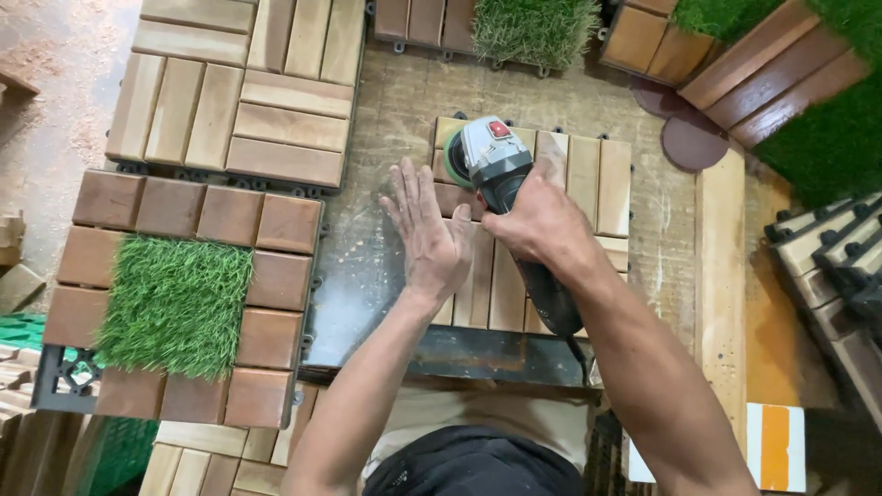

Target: The person uses a handheld electric sander to smooth the surface of a wooden tile composed of interlocking blocks. They move the sander across the wood while holding the tile steady with their left hand.

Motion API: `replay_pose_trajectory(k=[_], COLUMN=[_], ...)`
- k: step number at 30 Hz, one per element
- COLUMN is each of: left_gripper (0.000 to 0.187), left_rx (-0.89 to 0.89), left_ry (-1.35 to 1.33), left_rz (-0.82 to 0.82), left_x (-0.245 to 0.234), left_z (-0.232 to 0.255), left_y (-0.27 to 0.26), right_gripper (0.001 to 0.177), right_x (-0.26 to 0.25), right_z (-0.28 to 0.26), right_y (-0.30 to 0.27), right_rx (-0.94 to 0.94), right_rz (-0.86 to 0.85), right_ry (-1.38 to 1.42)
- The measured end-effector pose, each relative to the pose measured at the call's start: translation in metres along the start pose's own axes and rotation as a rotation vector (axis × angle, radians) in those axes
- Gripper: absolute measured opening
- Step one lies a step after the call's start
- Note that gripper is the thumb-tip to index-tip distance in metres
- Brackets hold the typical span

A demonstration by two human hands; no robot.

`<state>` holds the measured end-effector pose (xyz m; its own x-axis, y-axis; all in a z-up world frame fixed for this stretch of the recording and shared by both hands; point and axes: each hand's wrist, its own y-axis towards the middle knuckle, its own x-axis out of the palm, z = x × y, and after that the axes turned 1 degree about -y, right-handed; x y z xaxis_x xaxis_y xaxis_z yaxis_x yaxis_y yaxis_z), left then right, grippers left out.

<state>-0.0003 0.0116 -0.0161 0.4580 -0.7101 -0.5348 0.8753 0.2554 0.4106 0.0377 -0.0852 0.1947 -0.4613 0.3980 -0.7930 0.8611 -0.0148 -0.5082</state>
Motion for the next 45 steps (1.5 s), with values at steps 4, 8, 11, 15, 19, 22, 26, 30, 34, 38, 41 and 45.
replay_pose_trajectory(k=[4, 8, 11, 15, 19, 22, 26, 30, 34, 38, 41, 45], left_gripper=[0.07, 0.07, 0.069, 0.071, 0.071, 0.069, 0.075, 0.076, 0.084, 0.094, 0.097, 0.098], left_rx=[-0.01, -0.001, 0.007, 0.008, 0.009, 0.02, 0.043, 0.105, 0.081, 0.098, 0.106, 0.183], left_ry=[-0.001, 0.029, 0.041, 0.065, 0.067, 0.11, 0.258, 0.441, 0.479, 0.498, 0.476, 0.493], left_rz=[0.017, 0.008, -0.002, -0.026, -0.052, -0.098, -0.222, -0.313, -0.406, -0.432, -0.421, -0.312], left_x=[-0.001, -0.001, 0.0, -0.002, -0.002, -0.001, 0.0, -0.002, -0.003, 0.004, 0.02, 0.043], left_z=[-0.002, 0.0, -0.001, 0.001, 0.004, 0.007, 0.011, 0.021, 0.027, 0.032, 0.026, 0.019], left_y=[0.0, 0.001, 0.002, 0.001, 0.002, 0.003, 0.003, 0.007, 0.013, 0.026, 0.034, 0.046], right_gripper=[0.081, 0.082, 0.084, 0.091, 0.087, 0.081, 0.081, 0.083, 0.082, 0.074, 0.069, 0.065], right_x=[0.021, 0.023, 0.019, 0.001, 0.005, 0.0, -0.008, -0.007, -0.017, -0.024, -0.023, -0.025], right_z=[0.015, 0.013, 0.011, 0.009, 0.034, 0.048, 0.057, 0.071, 0.075, 0.085, 0.103, 0.116], right_y=[0.029, 0.038, 0.039, 0.035, 0.049, 0.052, 0.047, 0.052, 0.044, 0.044, 0.051, 0.056], right_rx=[-0.013, -0.038, -0.038, -0.016, 0.026, 0.052, 0.098, 0.113, 0.14, 0.171, 0.185, 0.202], right_rz=[-0.006, 0.013, 0.025, 0.042, 0.058, 0.079, 0.06, 0.059, 0.079, 0.113, 0.148, 0.184], right_ry=[0.027, -0.004, 0.003, 0.013, 0.019, 0.037, 0.039, 0.057, 0.063, 0.074, 0.078, 0.091])
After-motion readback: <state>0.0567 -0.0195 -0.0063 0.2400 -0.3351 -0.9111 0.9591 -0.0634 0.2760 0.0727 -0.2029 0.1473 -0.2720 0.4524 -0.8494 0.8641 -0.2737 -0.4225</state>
